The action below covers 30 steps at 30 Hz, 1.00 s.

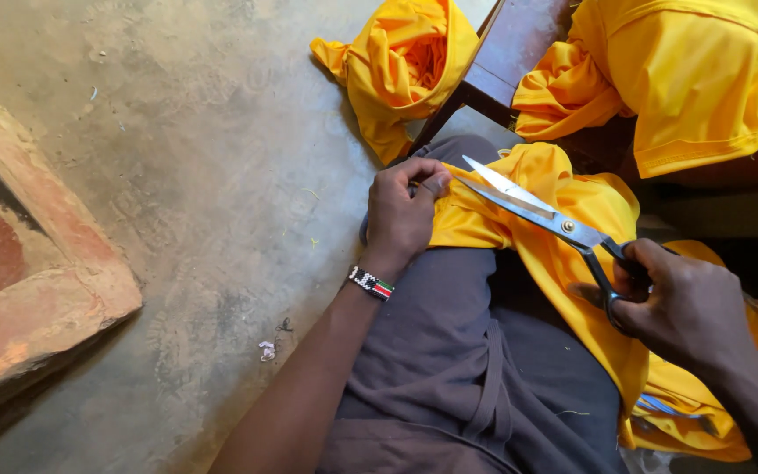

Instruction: Trimming loose threads and excess fabric from yellow shirts using scissors

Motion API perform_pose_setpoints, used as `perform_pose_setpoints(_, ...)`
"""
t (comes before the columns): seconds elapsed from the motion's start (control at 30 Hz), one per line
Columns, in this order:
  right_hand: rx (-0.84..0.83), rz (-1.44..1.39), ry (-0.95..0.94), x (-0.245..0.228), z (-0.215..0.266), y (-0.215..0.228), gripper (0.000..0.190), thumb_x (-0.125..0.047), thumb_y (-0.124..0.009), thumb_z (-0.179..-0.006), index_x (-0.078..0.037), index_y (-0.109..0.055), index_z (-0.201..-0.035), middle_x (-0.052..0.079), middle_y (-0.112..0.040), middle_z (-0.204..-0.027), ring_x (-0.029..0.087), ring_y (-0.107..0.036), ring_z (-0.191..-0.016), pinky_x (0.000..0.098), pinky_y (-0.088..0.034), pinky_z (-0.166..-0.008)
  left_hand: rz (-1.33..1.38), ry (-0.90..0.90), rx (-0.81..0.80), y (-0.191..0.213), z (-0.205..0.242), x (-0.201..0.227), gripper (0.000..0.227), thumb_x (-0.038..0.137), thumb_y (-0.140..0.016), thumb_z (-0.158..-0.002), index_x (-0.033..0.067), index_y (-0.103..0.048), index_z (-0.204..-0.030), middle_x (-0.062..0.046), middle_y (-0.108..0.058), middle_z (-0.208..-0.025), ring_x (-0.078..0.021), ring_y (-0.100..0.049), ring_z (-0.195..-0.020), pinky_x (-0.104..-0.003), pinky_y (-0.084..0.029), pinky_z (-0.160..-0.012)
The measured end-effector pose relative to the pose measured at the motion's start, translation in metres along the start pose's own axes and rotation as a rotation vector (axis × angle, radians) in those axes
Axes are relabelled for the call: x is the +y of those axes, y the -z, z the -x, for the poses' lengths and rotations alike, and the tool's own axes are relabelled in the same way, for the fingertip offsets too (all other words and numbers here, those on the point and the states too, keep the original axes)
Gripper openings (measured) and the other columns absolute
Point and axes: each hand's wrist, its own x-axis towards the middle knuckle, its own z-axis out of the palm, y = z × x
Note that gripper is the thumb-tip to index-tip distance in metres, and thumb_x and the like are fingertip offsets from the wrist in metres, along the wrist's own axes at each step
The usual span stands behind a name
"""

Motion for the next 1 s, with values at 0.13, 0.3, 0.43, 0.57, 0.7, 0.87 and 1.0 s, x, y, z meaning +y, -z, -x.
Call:
perform_pose_setpoints(0.13,-0.003,0.124,0.055,0.007,0.003,0.003,0.033,-0.041,-0.082,-0.068,-0.017,-0.065,-0.084,-0.006,-0.071,-0.073,0.022,-0.068,-0.063,0.0356,-0.049,-0.062,0.089,0.193,-0.002,0.003,0.004,0.004,0.011,0.01,-0.066,-0.096,0.0051,-0.074,-0.1,0.0,-0.065,-0.079,-0.0085,-0.057,-0.07,-0.023,-0.05,-0.065)
perform_pose_setpoints(0.3,0.134,0.003,0.081,-0.005,0.0,0.004,0.044,-0.048,-0.086,-0.073,-0.011,-0.068,-0.087,0.0,-0.068,-0.066,0.024,-0.06,-0.051,0.037,-0.045,-0.055,0.34,0.111,0.536,0.018,0.005,-0.027,0.016,-0.003,-0.065,-0.086,0.0052,-0.06,-0.099,-0.005,-0.061,-0.091,-0.0148,-0.06,-0.07,-0.027,-0.055,-0.065)
perform_pose_setpoints(0.43,0.032,-0.432,-0.026,-0.058,-0.013,0.023,0.034,-0.026,-0.09,-0.075,-0.002,-0.066,-0.081,0.008,-0.066,-0.053,0.019,-0.058,-0.04,0.0314,-0.04,-0.043,-0.274,-0.077,0.447,0.026,0.033,-0.003,0.033,0.015,-0.074,-0.085,0.0107,-0.057,-0.113,-0.006,-0.051,-0.109,-0.0194,-0.052,-0.096,-0.032,-0.047,-0.085)
perform_pose_setpoints(0.57,0.027,-0.735,0.056,-0.097,-0.035,0.004,0.025,-0.016,-0.088,-0.074,-0.006,-0.065,-0.077,0.005,-0.059,-0.055,0.013,-0.053,-0.046,0.0259,-0.041,-0.044,-0.653,-0.219,0.085,0.018,0.052,0.025,0.033,0.042,-0.077,-0.086,0.0105,-0.068,-0.09,-0.008,-0.044,-0.109,-0.0333,-0.037,-0.106,-0.047,-0.032,-0.091)
perform_pose_setpoints(0.7,-0.036,-1.215,0.008,-0.135,-0.044,-0.006,0.031,-0.006,-0.092,-0.07,0.0,-0.062,-0.078,0.01,-0.069,-0.066,0.01,-0.059,-0.05,0.0216,-0.048,-0.044,-0.411,-0.475,0.093,0.016,0.05,0.038,0.012,0.019,-0.074,-0.093,0.0084,-0.073,-0.099,-0.006,-0.063,-0.082,-0.0328,-0.065,-0.083,-0.043,-0.049,-0.079)
perform_pose_setpoints(0.87,-0.028,-1.401,-0.066,-0.128,-0.057,-0.032,0.03,0.0,-0.09,-0.073,-0.001,-0.061,-0.081,0.012,-0.068,-0.069,0.012,-0.061,-0.049,0.0217,-0.05,-0.045,-0.186,-0.243,-0.214,0.028,0.056,0.066,0.035,0.011,-0.067,-0.088,0.0082,-0.069,-0.122,-0.019,-0.077,-0.098,-0.0376,-0.076,-0.094,-0.038,-0.063,-0.073)
perform_pose_setpoints(1.0,-0.008,-1.453,-0.023,-0.115,-0.063,-0.034,0.024,0.002,-0.083,-0.078,-0.002,-0.06,-0.083,0.01,-0.056,-0.059,0.013,-0.057,-0.042,0.0178,-0.041,-0.038,-0.299,-0.441,-0.041,0.037,0.039,0.076,0.051,-0.01,-0.068,-0.081,0.0052,-0.065,-0.13,-0.021,-0.069,-0.112,-0.0454,-0.069,-0.11,-0.052,-0.058,-0.093)
